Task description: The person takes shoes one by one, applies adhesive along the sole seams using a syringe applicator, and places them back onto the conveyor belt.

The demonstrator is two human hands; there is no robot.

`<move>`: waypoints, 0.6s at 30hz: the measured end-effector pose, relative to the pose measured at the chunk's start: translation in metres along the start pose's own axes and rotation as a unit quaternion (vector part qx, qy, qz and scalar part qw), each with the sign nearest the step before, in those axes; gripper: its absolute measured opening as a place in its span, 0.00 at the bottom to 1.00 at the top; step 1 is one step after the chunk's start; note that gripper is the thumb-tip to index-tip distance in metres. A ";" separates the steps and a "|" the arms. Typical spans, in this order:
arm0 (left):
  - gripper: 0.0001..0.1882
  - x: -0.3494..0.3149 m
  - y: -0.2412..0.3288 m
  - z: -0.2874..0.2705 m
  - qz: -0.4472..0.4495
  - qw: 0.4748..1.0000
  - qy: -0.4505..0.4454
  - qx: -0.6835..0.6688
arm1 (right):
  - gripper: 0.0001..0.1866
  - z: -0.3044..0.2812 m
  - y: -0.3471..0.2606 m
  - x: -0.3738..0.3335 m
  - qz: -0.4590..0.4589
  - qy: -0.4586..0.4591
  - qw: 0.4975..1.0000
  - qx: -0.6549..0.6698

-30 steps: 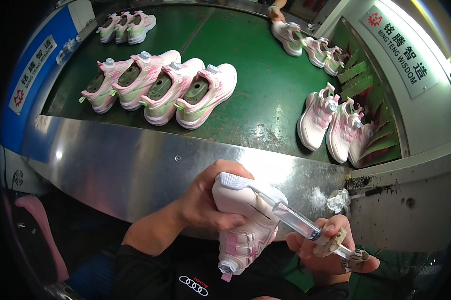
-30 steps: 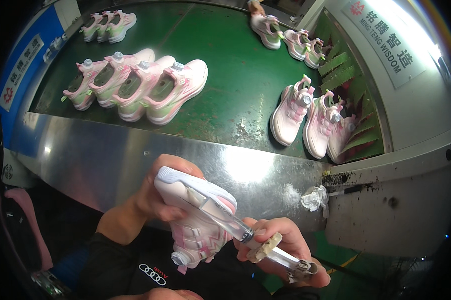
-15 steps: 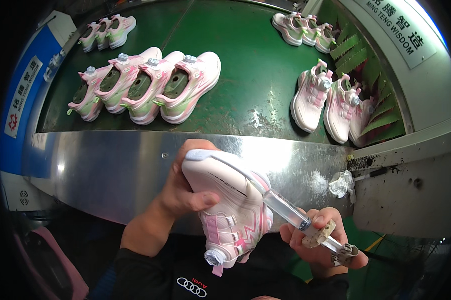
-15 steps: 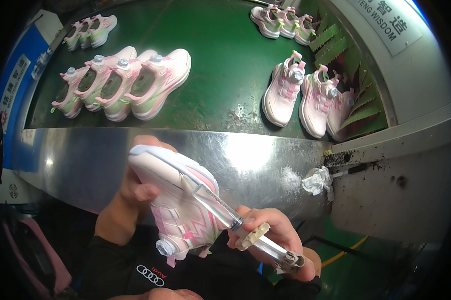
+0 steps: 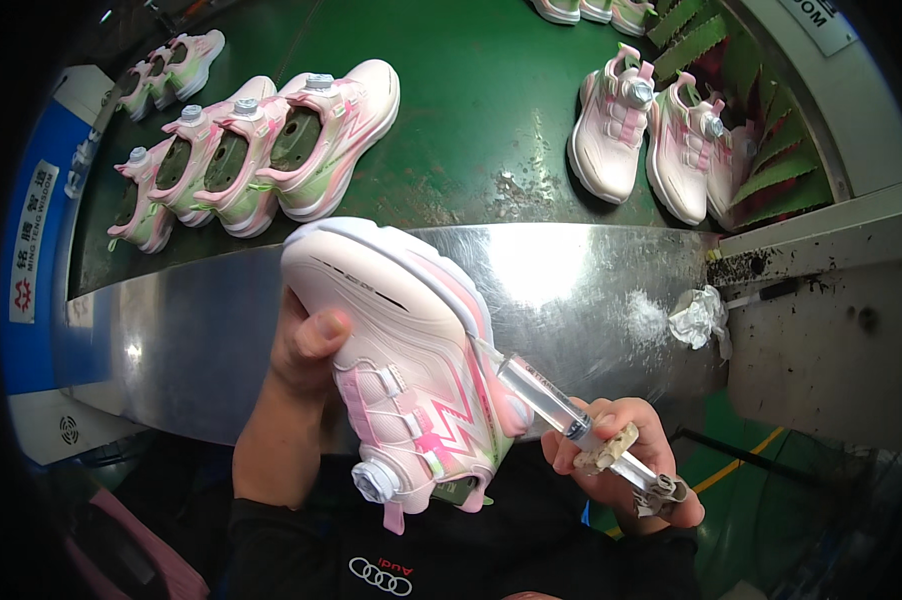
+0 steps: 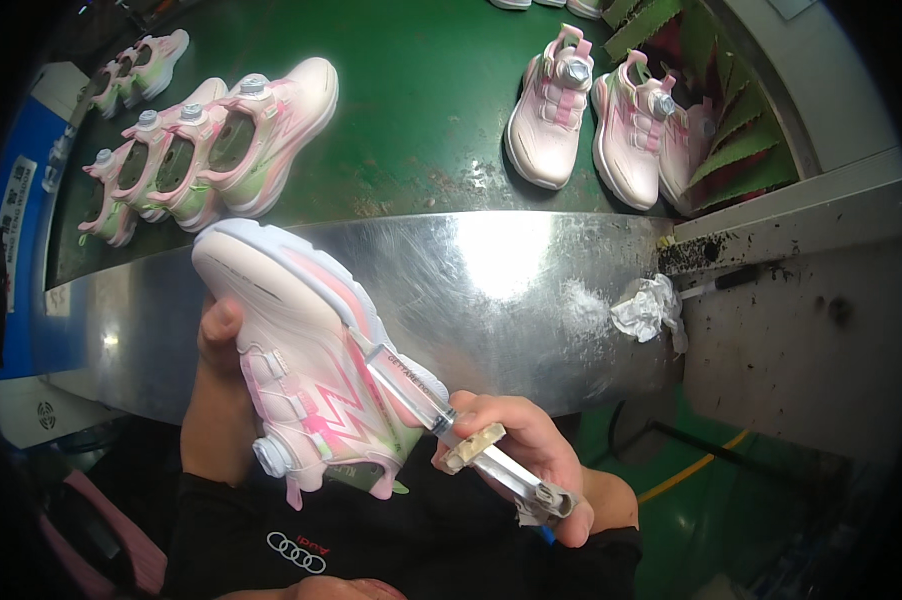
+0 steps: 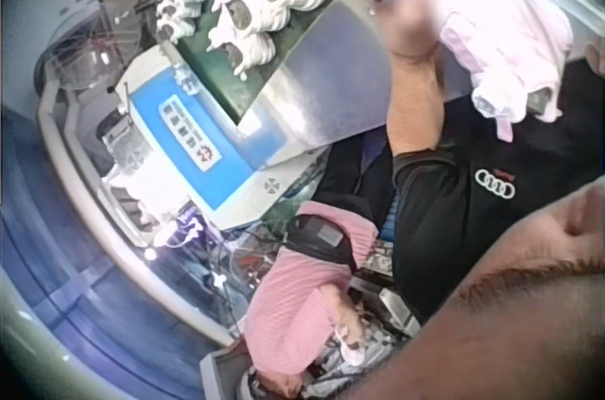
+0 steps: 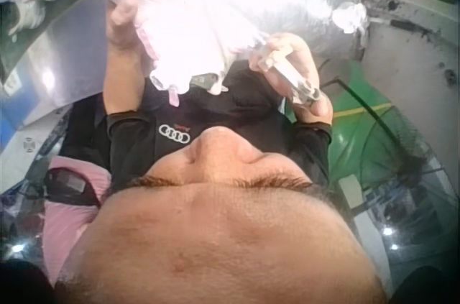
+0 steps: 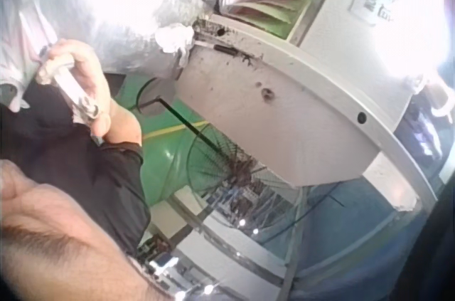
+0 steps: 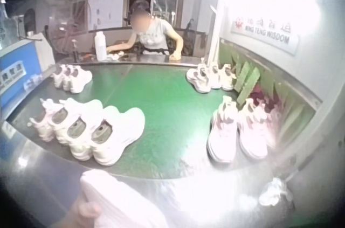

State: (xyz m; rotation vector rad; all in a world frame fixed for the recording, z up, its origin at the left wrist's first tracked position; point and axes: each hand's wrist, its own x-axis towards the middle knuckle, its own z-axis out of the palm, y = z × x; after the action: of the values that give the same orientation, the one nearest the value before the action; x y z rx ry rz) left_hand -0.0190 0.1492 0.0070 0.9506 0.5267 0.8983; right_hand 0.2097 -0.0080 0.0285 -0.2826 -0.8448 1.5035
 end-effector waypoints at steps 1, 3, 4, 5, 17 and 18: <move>0.40 -0.001 -0.002 -0.001 -0.005 1.000 0.010 -0.015 | 0.55 -0.002 0.001 -0.001 -0.004 -0.007 1.000 -0.007; 0.40 -0.001 -0.003 -0.008 -0.016 0.999 0.002 -0.034 | 0.56 -0.001 0.001 -0.004 -0.009 -0.008 1.000 -0.013; 0.40 -0.001 -0.004 -0.012 -0.022 0.999 -0.002 -0.043 | 0.55 0.001 -0.001 -0.006 -0.001 -0.002 1.000 -0.022; 0.40 -0.002 -0.006 -0.017 -0.017 0.998 0.019 -0.054 | 0.55 0.002 -0.001 -0.008 0.007 0.004 1.000 -0.030; 0.32 0.003 -0.004 -0.020 -0.034 0.989 0.048 -0.134 | 0.55 -0.001 -0.004 -0.039 0.046 -0.015 0.995 -0.084; 0.32 0.005 -0.006 -0.020 -0.042 0.985 0.057 -0.158 | 0.55 -0.002 -0.004 -0.042 0.038 -0.018 0.994 -0.096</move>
State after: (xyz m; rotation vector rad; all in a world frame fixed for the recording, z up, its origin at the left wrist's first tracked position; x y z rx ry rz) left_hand -0.0285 0.1606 -0.0078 0.5866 0.4998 0.9325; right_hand 0.2198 -0.0469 0.0165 -0.4360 -1.0195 1.5036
